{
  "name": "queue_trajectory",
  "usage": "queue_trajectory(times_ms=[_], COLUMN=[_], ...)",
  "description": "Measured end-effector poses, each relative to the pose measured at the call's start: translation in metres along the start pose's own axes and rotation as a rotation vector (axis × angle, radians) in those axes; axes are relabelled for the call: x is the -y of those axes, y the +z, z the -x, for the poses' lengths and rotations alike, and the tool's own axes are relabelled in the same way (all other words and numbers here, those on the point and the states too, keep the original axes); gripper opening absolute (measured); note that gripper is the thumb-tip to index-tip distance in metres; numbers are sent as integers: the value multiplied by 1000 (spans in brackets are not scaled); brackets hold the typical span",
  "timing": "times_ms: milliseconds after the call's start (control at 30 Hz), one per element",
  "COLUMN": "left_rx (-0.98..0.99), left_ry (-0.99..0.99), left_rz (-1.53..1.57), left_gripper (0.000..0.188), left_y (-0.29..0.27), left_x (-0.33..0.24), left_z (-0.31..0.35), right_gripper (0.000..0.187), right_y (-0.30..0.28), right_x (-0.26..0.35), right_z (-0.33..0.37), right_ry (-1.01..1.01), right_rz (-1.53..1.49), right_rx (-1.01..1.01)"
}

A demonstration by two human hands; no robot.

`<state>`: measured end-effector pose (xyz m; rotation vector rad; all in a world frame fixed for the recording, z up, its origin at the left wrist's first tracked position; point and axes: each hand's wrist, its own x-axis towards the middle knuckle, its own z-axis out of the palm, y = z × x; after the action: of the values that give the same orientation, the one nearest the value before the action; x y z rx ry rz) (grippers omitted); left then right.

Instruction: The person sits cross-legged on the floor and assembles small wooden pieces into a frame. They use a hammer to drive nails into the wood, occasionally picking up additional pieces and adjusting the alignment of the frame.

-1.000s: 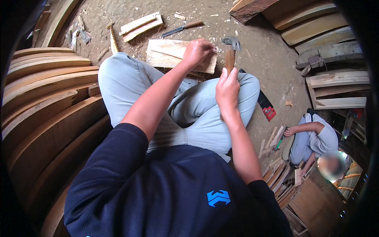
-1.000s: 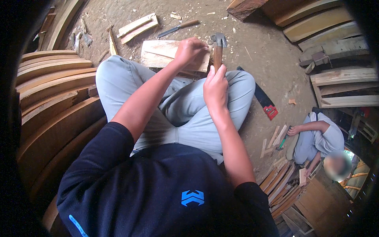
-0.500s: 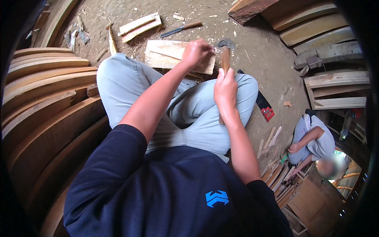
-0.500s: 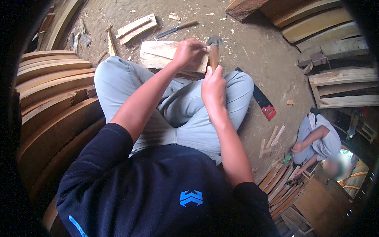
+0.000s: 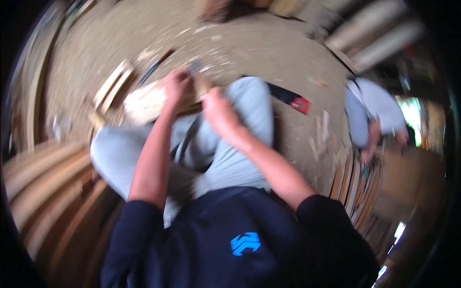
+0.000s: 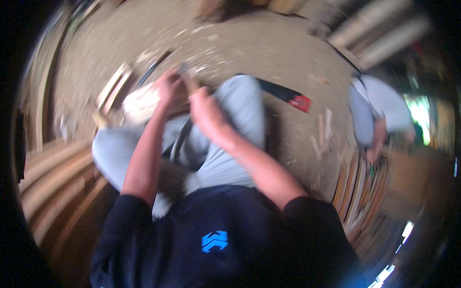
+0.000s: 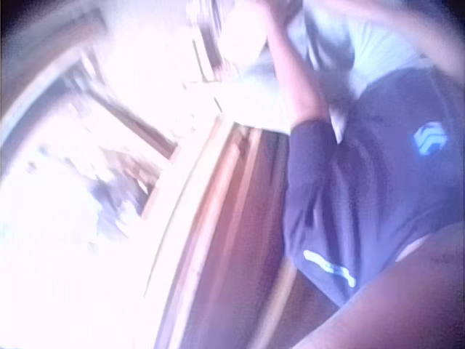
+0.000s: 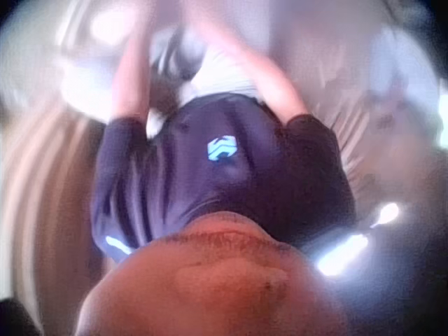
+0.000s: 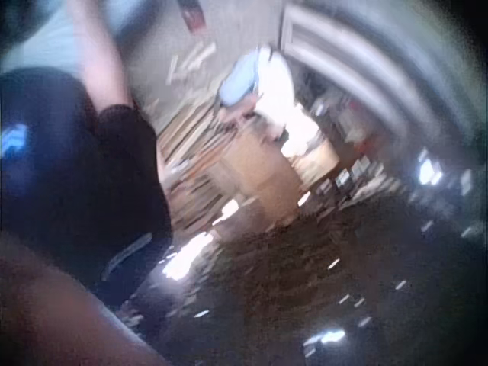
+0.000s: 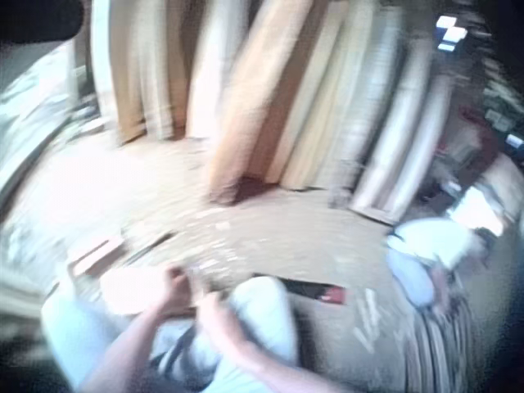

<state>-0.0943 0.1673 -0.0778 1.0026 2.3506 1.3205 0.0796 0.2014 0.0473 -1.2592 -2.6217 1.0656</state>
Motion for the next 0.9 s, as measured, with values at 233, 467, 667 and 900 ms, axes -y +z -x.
queue_trajectory(times_ms=[233,467,667,900], left_rx=[69,-49,5,-9], left_ry=[-47,71,-44,-136], left_rz=[379,425,483,513], left_gripper=[13,35,32,28], left_y=[-4,-12,-33,-48], left_x=[-9,-6,-45,-75], left_z=[-3,-9,11,72], right_gripper=[24,24,29,30], right_y=[-45,-52,-40,-45], right_x=[-19,-77,-91,-100], right_z=[23,53,41,31], right_ry=[-124,-69,-76,-44], right_rz=[-207,-289,-374,-519], right_rx=[-328,-378,-437,-443])
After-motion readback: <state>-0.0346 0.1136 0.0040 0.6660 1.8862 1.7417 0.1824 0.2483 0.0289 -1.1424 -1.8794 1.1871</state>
